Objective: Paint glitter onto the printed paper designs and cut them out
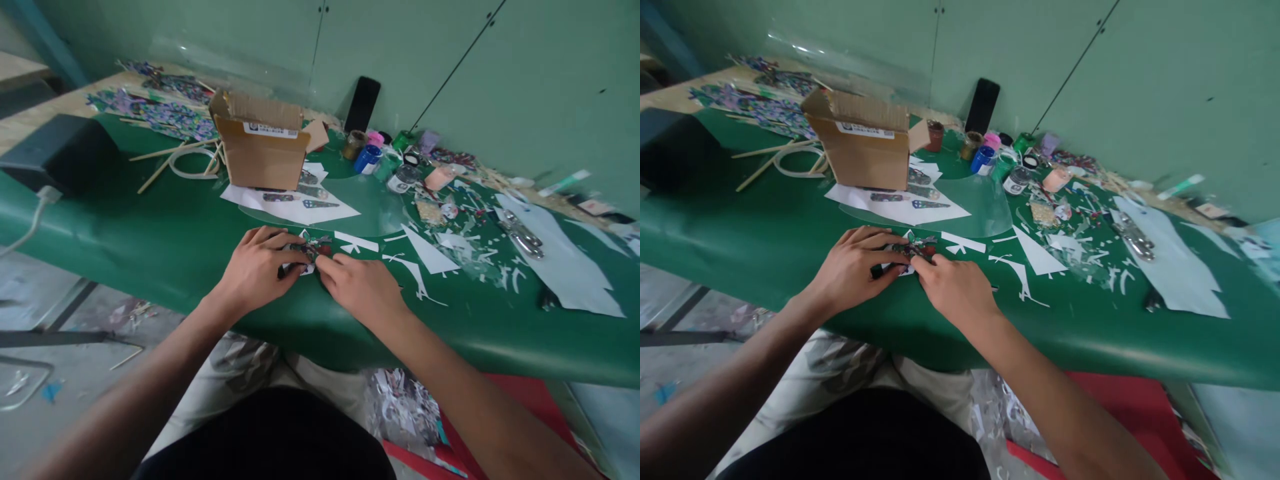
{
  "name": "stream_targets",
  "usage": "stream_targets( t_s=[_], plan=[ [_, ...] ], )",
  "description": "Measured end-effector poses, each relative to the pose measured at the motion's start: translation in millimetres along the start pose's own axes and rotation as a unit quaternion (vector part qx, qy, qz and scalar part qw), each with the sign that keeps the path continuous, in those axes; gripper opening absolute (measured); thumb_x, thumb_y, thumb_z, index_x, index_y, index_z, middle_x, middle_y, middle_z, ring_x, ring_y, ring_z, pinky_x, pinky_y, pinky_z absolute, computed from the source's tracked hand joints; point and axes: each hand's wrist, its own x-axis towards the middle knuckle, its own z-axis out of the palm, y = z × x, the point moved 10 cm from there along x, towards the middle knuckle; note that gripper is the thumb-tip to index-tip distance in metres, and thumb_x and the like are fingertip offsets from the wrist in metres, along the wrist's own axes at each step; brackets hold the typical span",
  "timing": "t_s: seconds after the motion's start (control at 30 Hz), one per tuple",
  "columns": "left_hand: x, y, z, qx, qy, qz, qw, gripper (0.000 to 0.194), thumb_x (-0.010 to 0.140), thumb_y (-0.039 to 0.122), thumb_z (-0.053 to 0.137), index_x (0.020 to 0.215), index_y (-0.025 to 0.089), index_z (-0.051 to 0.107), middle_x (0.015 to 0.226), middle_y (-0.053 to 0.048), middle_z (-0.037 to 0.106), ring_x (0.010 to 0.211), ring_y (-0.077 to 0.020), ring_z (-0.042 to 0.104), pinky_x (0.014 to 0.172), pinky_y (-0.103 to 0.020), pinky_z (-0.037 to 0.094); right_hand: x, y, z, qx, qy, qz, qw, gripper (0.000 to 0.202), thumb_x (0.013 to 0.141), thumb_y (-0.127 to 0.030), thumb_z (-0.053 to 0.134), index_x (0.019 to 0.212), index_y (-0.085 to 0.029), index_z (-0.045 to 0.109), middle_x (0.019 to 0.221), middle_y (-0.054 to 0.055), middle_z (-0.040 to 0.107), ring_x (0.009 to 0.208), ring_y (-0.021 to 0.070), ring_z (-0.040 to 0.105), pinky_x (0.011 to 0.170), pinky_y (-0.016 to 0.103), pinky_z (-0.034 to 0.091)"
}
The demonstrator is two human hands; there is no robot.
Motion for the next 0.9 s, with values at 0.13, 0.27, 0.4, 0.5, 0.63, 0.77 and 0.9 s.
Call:
stream_targets(
  t_s=[0.13, 0.27, 0.4, 0.5, 0.63, 0.77, 0.9],
  plan=[
    [-2, 3, -0.3, 0.009, 0.005, 0.018, 1.0, 0.022, 0.091, 0.032, 0.054, 0.097, 0.032, 0.075, 0.119, 0.001, 0.07, 0.117, -0.028, 0.058, 0.097, -0.049, 0.046, 0, 0, -1, 0.0, 0.002, 0.001, 1.0, 0.03, 0.095, -0.022, 0.036, 0.09, -0.022, 0.066, 0.063, 0.0, 0.054, 0.045, 0.0088, 0.029, 0.048, 0.03, 0.014],
    [-5, 7, -0.2, 0.031, 0.01, 0.039, 0.999, 0.025, 0.092, 0.028, 0.051, 0.097, 0.031, 0.075, 0.119, -0.001, 0.07, 0.116, -0.0283, 0.06, 0.099, -0.05, 0.046, -2, -3, -3, -0.003, 0.012, -0.001, 1.0, 0.03, 0.096, -0.022, 0.036, 0.089, -0.022, 0.065, 0.063, 0.0, 0.053, 0.044, 0.0087, 0.029, 0.048, 0.03, 0.014],
    [-7, 12, 0.1, 0.064, 0.013, 0.066, 0.996, 0.027, 0.092, 0.026, 0.048, 0.1, 0.029, 0.074, 0.12, -0.004, 0.069, 0.115, -0.0288, 0.061, 0.101, -0.052, 0.045, -5, -5, -5, -0.008, 0.006, 0.013, 1.0, 0.029, 0.096, -0.021, 0.036, 0.092, -0.022, 0.065, 0.063, -0.001, 0.052, 0.043, 0.0087, 0.025, 0.046, 0.03, 0.013],
    [-8, 14, 1.5, 0.075, 0.007, 0.075, 0.994, 0.026, 0.093, 0.026, 0.049, 0.102, 0.029, 0.073, 0.118, -0.004, 0.069, 0.114, -0.0288, 0.061, 0.1, -0.051, 0.047, -7, -5, -6, -0.008, 0.008, 0.028, 1.0, 0.028, 0.096, -0.022, 0.037, 0.094, -0.022, 0.065, 0.062, -0.001, 0.053, 0.042, 0.0086, 0.025, 0.045, 0.03, 0.012],
    [-7, 15, 2.0, 0.078, 0.002, 0.079, 0.994, 0.026, 0.092, 0.024, 0.05, 0.102, 0.029, 0.073, 0.117, -0.004, 0.069, 0.115, -0.0285, 0.061, 0.099, -0.049, 0.048, -10, -2, -6, -0.01, 0.01, 0.048, 0.999, 0.027, 0.095, -0.022, 0.039, 0.091, -0.022, 0.066, 0.06, -0.001, 0.053, 0.041, 0.0086, 0.026, 0.043, 0.029, 0.012],
    [-8, 16, 1.5, 0.087, 0.008, 0.084, 0.993, 0.026, 0.092, 0.024, 0.049, 0.103, 0.03, 0.073, 0.116, -0.004, 0.069, 0.115, -0.029, 0.061, 0.098, -0.049, 0.049, -15, -3, -8, -0.015, 0.017, 0.046, 0.999, 0.027, 0.094, -0.02, 0.04, 0.09, -0.021, 0.066, 0.059, -0.001, 0.053, 0.041, 0.0095, 0.029, 0.043, 0.028, 0.013],
    [-9, 15, 0.2, 0.078, 0.019, 0.083, 0.993, 0.027, 0.093, 0.025, 0.048, 0.103, 0.03, 0.073, 0.117, -0.003, 0.07, 0.115, -0.0289, 0.062, 0.099, -0.05, 0.048, -20, 0, -11, -0.018, 0.028, 0.046, 0.998, 0.026, 0.093, -0.019, 0.041, 0.09, -0.021, 0.066, 0.057, -0.002, 0.054, 0.041, 0.0097, 0.032, 0.043, 0.028, 0.013]
  ],
)
